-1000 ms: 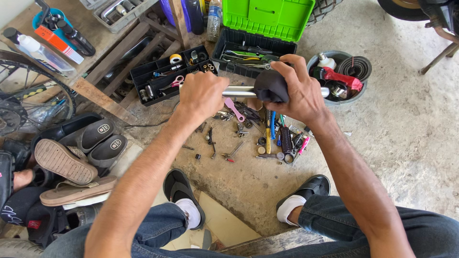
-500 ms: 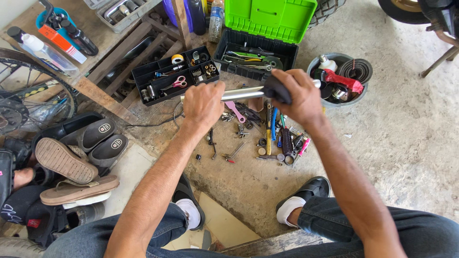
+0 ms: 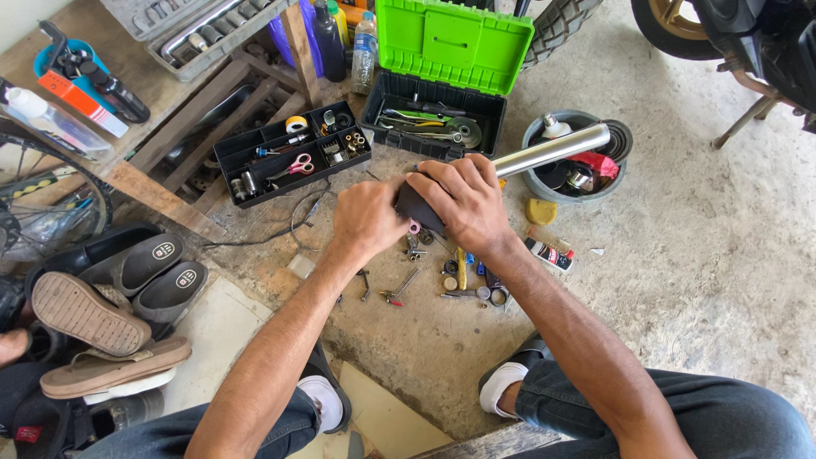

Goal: The person cleans and reassembles a motorcycle fork tube and small internal components using a cloth, a screwdriver, and various wrenches.

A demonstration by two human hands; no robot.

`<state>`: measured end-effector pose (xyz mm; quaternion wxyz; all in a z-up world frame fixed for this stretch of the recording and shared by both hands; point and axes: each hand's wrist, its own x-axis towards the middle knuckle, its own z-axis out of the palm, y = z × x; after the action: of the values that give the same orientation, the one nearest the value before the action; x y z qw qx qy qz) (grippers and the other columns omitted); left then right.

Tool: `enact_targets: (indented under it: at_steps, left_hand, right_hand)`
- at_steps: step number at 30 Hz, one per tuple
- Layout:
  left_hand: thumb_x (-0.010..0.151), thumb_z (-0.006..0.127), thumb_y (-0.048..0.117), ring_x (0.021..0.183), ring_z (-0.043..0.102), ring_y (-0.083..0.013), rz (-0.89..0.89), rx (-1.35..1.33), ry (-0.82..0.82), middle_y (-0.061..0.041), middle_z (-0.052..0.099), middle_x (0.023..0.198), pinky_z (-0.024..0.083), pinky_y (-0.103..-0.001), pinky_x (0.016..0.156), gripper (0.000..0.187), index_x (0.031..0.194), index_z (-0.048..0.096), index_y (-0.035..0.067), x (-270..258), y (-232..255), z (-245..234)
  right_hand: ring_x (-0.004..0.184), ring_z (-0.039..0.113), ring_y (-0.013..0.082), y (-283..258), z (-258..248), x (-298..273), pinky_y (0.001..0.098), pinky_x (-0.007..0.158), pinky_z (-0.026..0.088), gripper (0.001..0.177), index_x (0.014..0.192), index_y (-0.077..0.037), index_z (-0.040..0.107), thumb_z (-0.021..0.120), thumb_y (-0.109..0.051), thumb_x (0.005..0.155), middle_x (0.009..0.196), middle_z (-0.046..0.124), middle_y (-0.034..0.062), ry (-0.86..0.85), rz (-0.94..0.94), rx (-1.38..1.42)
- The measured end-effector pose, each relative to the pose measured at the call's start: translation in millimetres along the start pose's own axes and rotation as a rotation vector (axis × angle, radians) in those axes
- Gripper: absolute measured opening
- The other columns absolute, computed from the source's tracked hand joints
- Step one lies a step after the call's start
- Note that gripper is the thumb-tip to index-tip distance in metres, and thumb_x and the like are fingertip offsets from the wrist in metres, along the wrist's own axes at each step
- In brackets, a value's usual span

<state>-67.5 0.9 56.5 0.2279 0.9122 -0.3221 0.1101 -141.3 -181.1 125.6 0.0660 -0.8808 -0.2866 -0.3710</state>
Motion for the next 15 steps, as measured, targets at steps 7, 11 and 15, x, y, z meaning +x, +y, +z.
enact_targets:
  at_steps: [7, 11, 15]
  left_hand:
    - [0.092, 0.076, 0.019, 0.043, 0.058, -0.0099, 0.07, 0.161, 0.098, -0.003, 0.072, 0.071, 0.048, -0.028, 0.035, 0.011, 0.097, 0.074, 0.009, -9.5, -19.6, -3.5]
    - [0.089, 0.081, 0.023, 0.046, 0.056, -0.0101, 0.105, 0.19, 0.183, -0.002, 0.069, 0.068, 0.047, -0.029, 0.038, 0.016, 0.09, 0.07, 0.01, -12.8, -22.9, -19.2]
    - [0.085, 0.081, 0.022, 0.049, 0.059, -0.0115, 0.093, 0.244, 0.222, -0.002, 0.069, 0.068, 0.048, -0.03, 0.043, 0.017, 0.088, 0.069, 0.01, -17.7, -24.6, -37.7]
  right_hand:
    - [0.105, 0.064, 0.0222, 26.3, -10.8, -10.1, 0.0439, 0.098, 0.044, 0.039, 0.126, -0.012, 0.063, 0.078, -0.026, 0.092, 0.121, 0.066, 0.0045, 0.079, 0.061, 0.009]
    - [0.11, 0.066, 0.0204, 49.5, -10.6, -19.0, 0.0422, 0.101, 0.045, 0.039, 0.127, -0.014, 0.063, 0.083, -0.018, 0.094, 0.122, 0.067, 0.0024, 0.079, 0.089, -0.034]
    - [0.113, 0.066, 0.0222, 78.4, -12.2, -31.9, 0.0423, 0.101, 0.044, 0.055, 0.129, -0.014, 0.061, 0.092, -0.012, 0.084, 0.122, 0.067, 0.003, 0.092, 0.155, -0.051]
